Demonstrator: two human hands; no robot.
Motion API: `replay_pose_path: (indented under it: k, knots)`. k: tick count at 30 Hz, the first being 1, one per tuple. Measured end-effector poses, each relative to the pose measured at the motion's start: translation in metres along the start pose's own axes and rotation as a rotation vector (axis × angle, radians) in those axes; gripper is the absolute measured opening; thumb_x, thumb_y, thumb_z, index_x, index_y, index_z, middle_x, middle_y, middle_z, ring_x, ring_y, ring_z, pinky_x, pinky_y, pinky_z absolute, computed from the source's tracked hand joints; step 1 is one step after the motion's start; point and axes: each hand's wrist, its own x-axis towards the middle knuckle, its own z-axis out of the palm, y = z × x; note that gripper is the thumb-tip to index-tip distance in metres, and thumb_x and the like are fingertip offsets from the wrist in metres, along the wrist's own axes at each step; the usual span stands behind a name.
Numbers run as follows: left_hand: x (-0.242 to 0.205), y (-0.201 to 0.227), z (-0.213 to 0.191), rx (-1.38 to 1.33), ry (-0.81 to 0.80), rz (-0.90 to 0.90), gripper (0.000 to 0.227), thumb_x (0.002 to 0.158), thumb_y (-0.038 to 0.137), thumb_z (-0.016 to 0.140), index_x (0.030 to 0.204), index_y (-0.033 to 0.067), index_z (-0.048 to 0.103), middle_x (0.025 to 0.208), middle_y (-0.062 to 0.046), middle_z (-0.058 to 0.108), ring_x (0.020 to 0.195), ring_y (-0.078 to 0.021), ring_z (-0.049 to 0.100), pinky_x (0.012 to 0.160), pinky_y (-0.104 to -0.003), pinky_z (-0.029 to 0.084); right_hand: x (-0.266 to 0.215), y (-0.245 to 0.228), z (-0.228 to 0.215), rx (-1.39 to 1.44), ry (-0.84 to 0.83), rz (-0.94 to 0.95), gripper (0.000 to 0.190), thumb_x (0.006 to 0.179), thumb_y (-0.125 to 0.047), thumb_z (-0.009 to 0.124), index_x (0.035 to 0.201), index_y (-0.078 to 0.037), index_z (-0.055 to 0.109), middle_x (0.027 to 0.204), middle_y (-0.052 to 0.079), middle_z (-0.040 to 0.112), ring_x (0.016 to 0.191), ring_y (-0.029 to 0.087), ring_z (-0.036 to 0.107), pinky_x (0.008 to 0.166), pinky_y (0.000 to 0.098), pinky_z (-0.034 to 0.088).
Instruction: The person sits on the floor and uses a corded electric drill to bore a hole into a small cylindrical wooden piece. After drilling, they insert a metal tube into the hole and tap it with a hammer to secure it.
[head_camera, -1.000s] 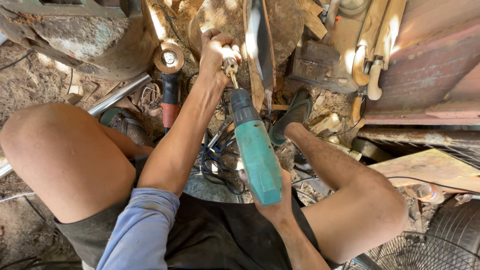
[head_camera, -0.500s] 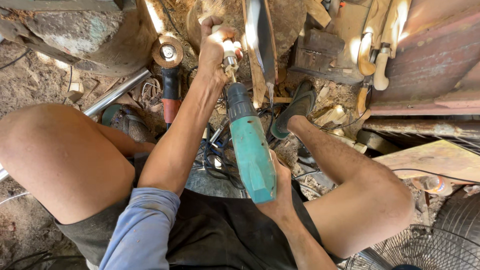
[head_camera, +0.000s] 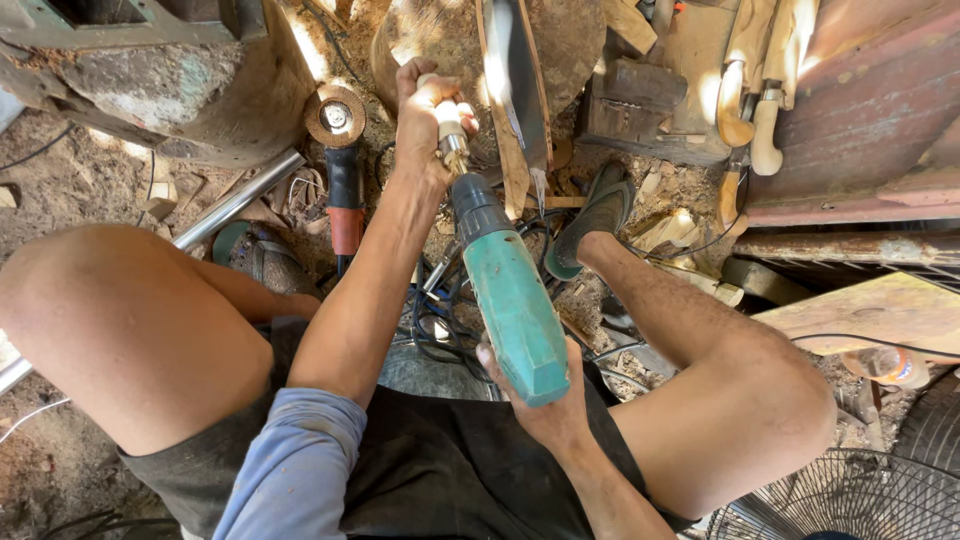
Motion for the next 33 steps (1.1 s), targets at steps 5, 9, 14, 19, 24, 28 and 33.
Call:
replay_pose_path:
  k: [5, 9, 14, 19, 24, 28, 33]
  knots:
    - [0.003, 0.009, 0.012, -0.135, 0.022, -0.034, 0.045, 0.088, -0.005, 0.061, 0.123, 0.0178, 0.044, 0.097, -0.015, 0.056, 0.058, -0.0212, 0.060, 0.039, -0.027, 0.053, 0.003, -0.005, 0.005, 0.051, 0.012, -0.012, 0.022, 0.085, -0.009, 0.078, 0.103, 0.000, 0.067, 0.088, 0.002, 0.075, 0.076, 0.010, 0.071, 0.067, 0.0268, 0.059]
    - [-0.006, 0.014, 0.020, -0.139, 0.085, -0.044, 0.044, 0.089, -0.004, 0.057, 0.123, 0.0207, 0.044, 0.092, -0.013, 0.058, 0.055, -0.0203, 0.059, 0.037, -0.027, 0.052, 0.002, 0.001, 0.002, 0.276, 0.046, 0.026, 0.021, 0.089, -0.012, 0.072, 0.105, 0.001, 0.067, 0.089, 0.006, 0.074, 0.076, 0.014, 0.071, 0.070, 0.0288, 0.058]
    - [-0.016, 0.012, 0.025, -0.043, 0.011, -0.027, 0.037, 0.097, -0.001, 0.051, 0.125, 0.0216, 0.045, 0.086, -0.015, 0.059, 0.055, -0.0188, 0.059, 0.039, -0.027, 0.053, 0.000, 0.013, -0.004, -0.165, 0.000, -0.356, 0.038, 0.101, -0.035, 0.063, 0.115, 0.000, 0.063, 0.099, 0.010, 0.073, 0.083, 0.019, 0.073, 0.072, 0.0321, 0.060]
    - [-0.015, 0.013, 0.026, -0.097, 0.000, -0.063, 0.028, 0.102, 0.004, 0.046, 0.124, 0.0209, 0.044, 0.086, -0.013, 0.058, 0.055, -0.0182, 0.059, 0.040, -0.028, 0.053, 0.002, 0.019, 0.000, 1.064, 0.035, 0.451, 0.039, 0.096, -0.032, 0.060, 0.114, 0.003, 0.064, 0.092, 0.014, 0.072, 0.074, 0.020, 0.072, 0.063, 0.0319, 0.058]
    - [-0.009, 0.017, 0.022, -0.142, 0.044, -0.044, 0.024, 0.102, 0.009, 0.044, 0.123, 0.0201, 0.045, 0.086, -0.013, 0.059, 0.057, -0.0195, 0.060, 0.040, -0.027, 0.053, -0.004, 0.014, 0.000, -0.009, 0.016, -0.160, 0.035, 0.083, 0.000, 0.079, 0.114, 0.001, 0.064, 0.096, 0.007, 0.074, 0.083, 0.014, 0.071, 0.071, 0.0267, 0.059]
    - [-0.009, 0.020, 0.028, -0.113, 0.011, -0.040, 0.030, 0.101, 0.002, 0.049, 0.125, 0.0209, 0.044, 0.086, -0.014, 0.058, 0.059, -0.0203, 0.059, 0.043, -0.030, 0.054, -0.006, 0.014, -0.005, -0.094, 0.002, -0.279, 0.031, 0.086, -0.003, 0.078, 0.114, 0.001, 0.064, 0.097, 0.006, 0.074, 0.085, 0.012, 0.073, 0.073, 0.0261, 0.059]
    - [-0.009, 0.032, 0.032, -0.160, 0.076, -0.115, 0.027, 0.104, 0.020, 0.057, 0.127, 0.0242, 0.043, 0.083, -0.012, 0.057, 0.055, -0.0192, 0.060, 0.040, -0.029, 0.054, -0.008, 0.028, -0.007, 0.494, -0.048, 0.095, 0.024, 0.097, -0.006, 0.062, 0.120, 0.002, 0.063, 0.100, 0.009, 0.072, 0.084, 0.014, 0.071, 0.069, 0.0275, 0.059]
